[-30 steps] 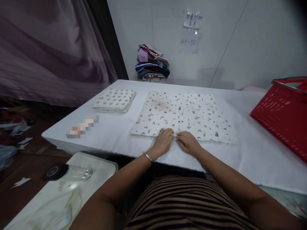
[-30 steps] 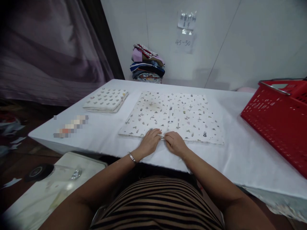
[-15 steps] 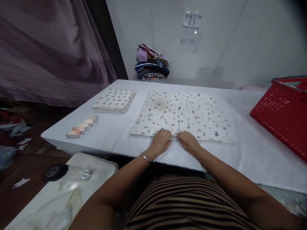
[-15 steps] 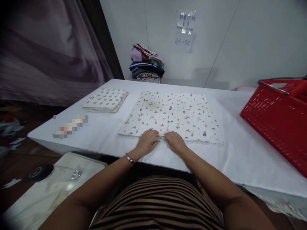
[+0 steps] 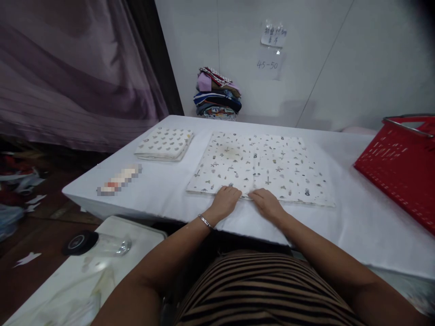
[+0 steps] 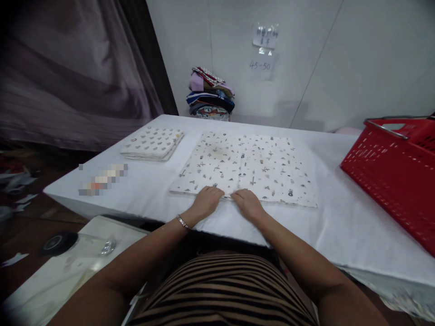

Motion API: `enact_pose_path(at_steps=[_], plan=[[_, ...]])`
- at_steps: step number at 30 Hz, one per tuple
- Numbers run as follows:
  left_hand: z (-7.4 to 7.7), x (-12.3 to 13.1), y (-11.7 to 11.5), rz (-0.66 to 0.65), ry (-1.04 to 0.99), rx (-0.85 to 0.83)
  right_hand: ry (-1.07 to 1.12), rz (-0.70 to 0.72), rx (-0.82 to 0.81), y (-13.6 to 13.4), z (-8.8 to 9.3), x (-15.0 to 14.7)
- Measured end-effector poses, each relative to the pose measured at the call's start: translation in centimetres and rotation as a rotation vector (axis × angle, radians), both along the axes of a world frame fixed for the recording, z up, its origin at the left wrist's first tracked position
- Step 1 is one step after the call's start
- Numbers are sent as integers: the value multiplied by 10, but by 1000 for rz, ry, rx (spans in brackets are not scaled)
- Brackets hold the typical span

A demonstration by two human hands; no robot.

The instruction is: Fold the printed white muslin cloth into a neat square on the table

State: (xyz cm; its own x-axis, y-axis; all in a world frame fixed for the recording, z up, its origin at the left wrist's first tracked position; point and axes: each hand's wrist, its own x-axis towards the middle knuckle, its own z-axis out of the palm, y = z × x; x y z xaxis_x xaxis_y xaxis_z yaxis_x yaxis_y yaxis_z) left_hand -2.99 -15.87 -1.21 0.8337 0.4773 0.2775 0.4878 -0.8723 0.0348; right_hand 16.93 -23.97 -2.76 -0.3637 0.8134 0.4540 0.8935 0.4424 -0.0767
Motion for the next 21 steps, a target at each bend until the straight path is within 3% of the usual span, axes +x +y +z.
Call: enact_pose_path(at_steps=[5,11,14,21], plan=[[4,1,-3,74,2,-77,-145,-103,-46,7,7,-19],[12,-4,-9,160,12,-128,-194,-101,-54,22,4,-43],[15,-24,3,237,46,-139,-182,-97,-30,24,-5,-44],[26,-97,51,644,7,-118,-163,-107,-15,25,-8,-47]])
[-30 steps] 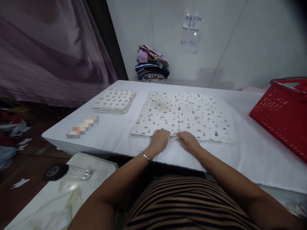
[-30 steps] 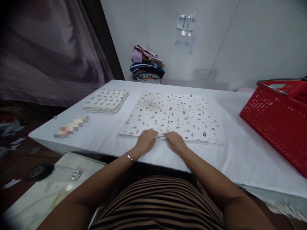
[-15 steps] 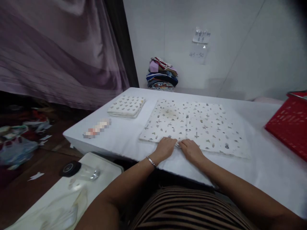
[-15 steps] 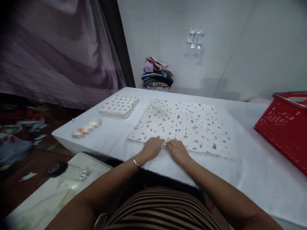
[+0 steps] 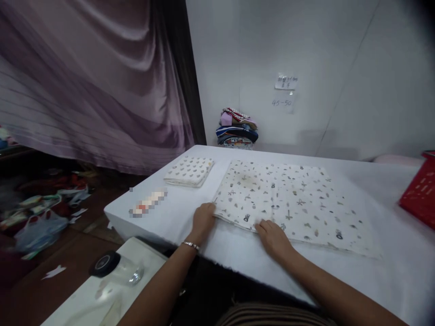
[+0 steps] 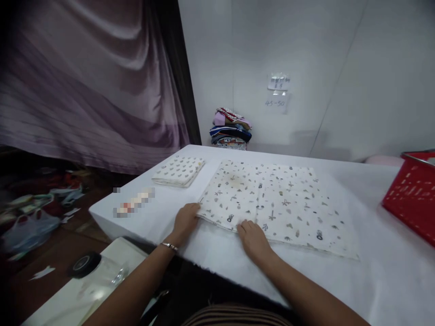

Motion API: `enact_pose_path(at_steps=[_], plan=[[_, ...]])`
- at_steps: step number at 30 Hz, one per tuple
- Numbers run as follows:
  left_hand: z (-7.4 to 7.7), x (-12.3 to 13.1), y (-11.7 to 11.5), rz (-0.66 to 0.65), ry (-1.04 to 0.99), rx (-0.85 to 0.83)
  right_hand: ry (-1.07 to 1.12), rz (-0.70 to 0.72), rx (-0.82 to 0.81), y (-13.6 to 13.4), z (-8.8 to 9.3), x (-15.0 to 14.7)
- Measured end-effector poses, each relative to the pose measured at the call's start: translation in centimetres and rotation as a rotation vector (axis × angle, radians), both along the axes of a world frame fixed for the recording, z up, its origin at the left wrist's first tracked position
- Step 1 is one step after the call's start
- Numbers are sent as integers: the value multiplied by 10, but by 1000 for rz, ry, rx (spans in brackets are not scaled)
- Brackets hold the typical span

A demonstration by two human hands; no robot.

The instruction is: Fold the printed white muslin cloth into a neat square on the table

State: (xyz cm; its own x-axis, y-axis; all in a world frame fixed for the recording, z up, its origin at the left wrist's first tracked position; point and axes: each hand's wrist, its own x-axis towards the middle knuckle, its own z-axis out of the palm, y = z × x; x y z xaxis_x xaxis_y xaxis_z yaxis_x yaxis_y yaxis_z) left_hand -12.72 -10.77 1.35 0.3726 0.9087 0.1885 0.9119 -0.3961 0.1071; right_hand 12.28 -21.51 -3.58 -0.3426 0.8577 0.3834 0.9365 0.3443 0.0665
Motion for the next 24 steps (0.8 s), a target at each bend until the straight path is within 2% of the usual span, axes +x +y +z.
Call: enact_pose_path(at_steps=[3,7,10,12,14,16,18,20,22,24], plan=[[4,-10,7,93,-90,-15,10,-16,-41,1,5,-4],[10,-6,9,198,-128,-159,52,-17,-89,3,11,-7],[19,7,17,251,-212,-184,88,-13,-109,2,16,-7],[30,28,26,194,-396,-141,137,-20,-142,1,22,-6],[47,65,36,70,-617,-76,253,-24,-174,1,27,-3],[68,118,41,-85,-784,-36,452,-30,-186,1,32,3],[88,183,37,-259,-847,-59,725,-81,-160,3,34,14],[100,249,20,-436,-781,-91,1057,-169,-144,3,35,27],[97,306,-6,-607,-621,-123,1378,-218,-176,-4,35,44],[80,346,-36,-804,-404,-176,1623,-193,-250,-22,36,60]])
